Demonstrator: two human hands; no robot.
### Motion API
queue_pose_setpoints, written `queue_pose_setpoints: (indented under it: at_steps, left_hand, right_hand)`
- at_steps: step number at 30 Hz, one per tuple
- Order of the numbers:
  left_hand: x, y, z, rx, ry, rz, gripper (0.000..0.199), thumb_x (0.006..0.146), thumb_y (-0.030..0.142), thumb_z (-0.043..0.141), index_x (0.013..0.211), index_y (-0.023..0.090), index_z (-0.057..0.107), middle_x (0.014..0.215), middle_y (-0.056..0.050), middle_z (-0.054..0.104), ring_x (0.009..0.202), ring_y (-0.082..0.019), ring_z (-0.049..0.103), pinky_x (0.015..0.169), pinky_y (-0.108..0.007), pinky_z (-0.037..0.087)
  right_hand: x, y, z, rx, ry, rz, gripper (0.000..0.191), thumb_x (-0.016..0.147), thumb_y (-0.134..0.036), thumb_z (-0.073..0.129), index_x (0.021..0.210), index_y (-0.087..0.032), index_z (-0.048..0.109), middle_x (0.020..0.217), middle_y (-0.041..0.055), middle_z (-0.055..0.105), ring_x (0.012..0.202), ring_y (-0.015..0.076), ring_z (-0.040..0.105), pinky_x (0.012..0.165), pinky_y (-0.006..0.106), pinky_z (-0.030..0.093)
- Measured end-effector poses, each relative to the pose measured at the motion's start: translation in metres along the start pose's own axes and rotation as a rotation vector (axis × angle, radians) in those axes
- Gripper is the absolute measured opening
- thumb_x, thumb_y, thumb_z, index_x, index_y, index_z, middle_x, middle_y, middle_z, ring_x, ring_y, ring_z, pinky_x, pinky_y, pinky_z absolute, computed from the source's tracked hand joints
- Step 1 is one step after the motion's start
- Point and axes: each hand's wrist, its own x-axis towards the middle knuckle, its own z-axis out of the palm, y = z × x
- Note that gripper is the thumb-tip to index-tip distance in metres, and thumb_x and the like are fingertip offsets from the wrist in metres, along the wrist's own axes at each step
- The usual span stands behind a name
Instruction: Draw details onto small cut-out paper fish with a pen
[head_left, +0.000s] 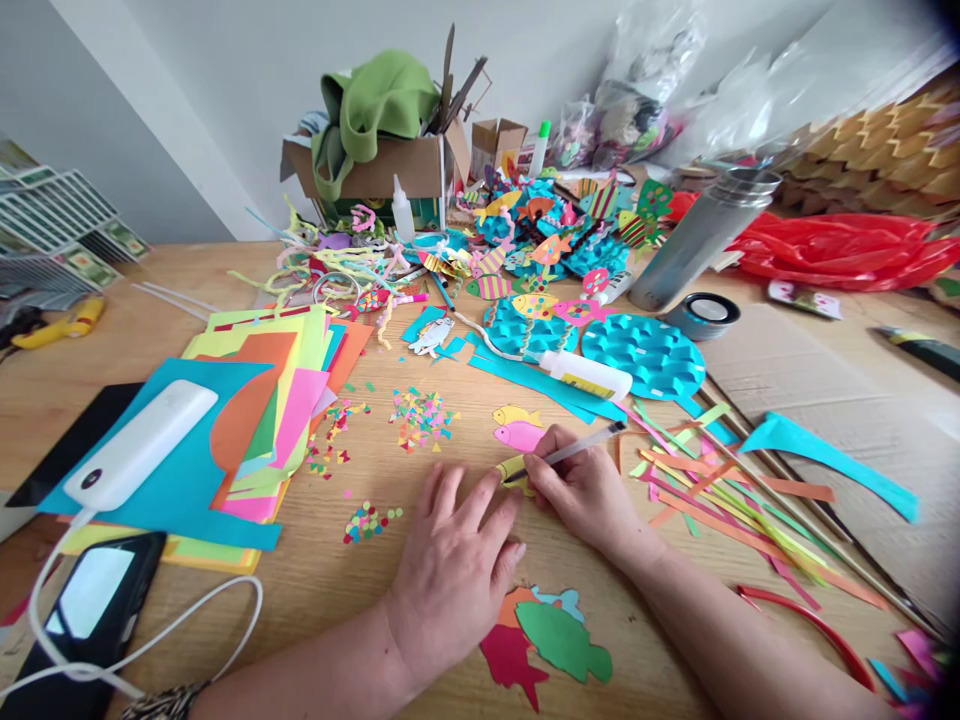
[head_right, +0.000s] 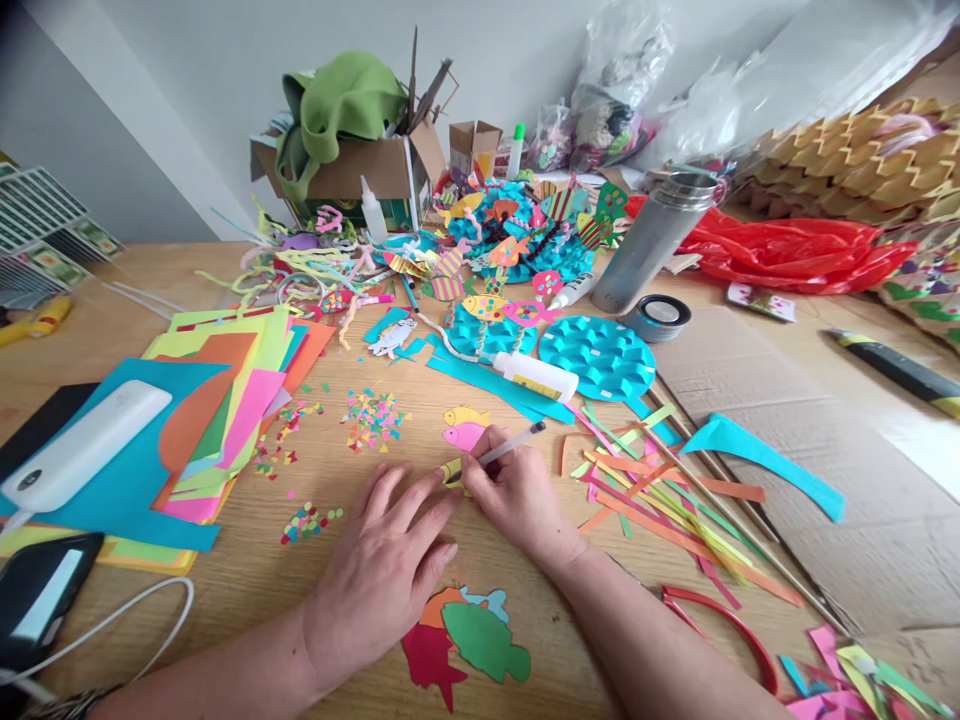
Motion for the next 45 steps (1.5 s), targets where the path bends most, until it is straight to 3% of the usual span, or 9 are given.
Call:
queue_pose_setpoints:
  at_steps: [16, 22, 39, 45]
  left_hand:
    - [0.0011, -0.0004, 0.0007, 0.001, -0.003, 0.0, 0.04, 0.097, 0.038, 0.047, 0.135, 0.027, 0.051, 0.14, -0.001, 0.05, 0.126, -0.031, 0.037, 0.113, -0.056, 0.029]
    - [0.0002, 0.0, -0.0005, 0.0, 0.012, 0.004, 0.037, 0.096, 0.037, 0.049, 0.131, 0.027, 0.054, 0.137, -0.002, 0.052, 0.125, -0.03, 0.038, 0.112, -0.055, 0.031]
    - [-0.0003, -0.0001, -0.0004, -0.008, 0.04, 0.017, 0.036, 0.095, 0.035, 0.051, 0.13, 0.027, 0.055, 0.135, -0.003, 0.053, 0.124, -0.031, 0.04, 0.111, -0.056, 0.031]
    - [0.0011, 0.0001, -0.0009, -0.028, 0.044, -0.012, 0.036, 0.094, 0.034, 0.053, 0.129, 0.029, 0.056, 0.136, -0.007, 0.047, 0.127, -0.031, 0.037, 0.11, -0.055, 0.033]
  right_hand:
    - [-0.001, 0.0009, 0.0003, 0.031, -0.005, 0.003, 0.021, 0.086, -0.027, 0.053, 0.067, -0.023, 0.044, 0.05, -0.0048, 0.049, 0.043, 0.0106, 0.043, 0.043, 0.024, 0.034]
    - [-0.0009, -0.0003, -0.0009, 0.066, 0.08, 0.04, 0.022, 0.086, -0.027, 0.055, 0.066, -0.023, 0.045, 0.052, -0.0047, 0.049, 0.045, 0.0111, 0.045, 0.044, 0.024, 0.036]
    - [0.0002, 0.0008, 0.0, 0.078, 0.038, 0.048, 0.023, 0.086, -0.027, 0.056, 0.066, -0.023, 0.045, 0.052, -0.0051, 0.049, 0.043, 0.0106, 0.046, 0.043, 0.024, 0.036]
    - [-0.0012, -0.0026, -0.0014, 0.135, 0.136, 0.063, 0.023, 0.087, -0.032, 0.057, 0.069, -0.023, 0.048, 0.051, -0.0038, 0.052, 0.043, 0.0118, 0.048, 0.042, 0.024, 0.037]
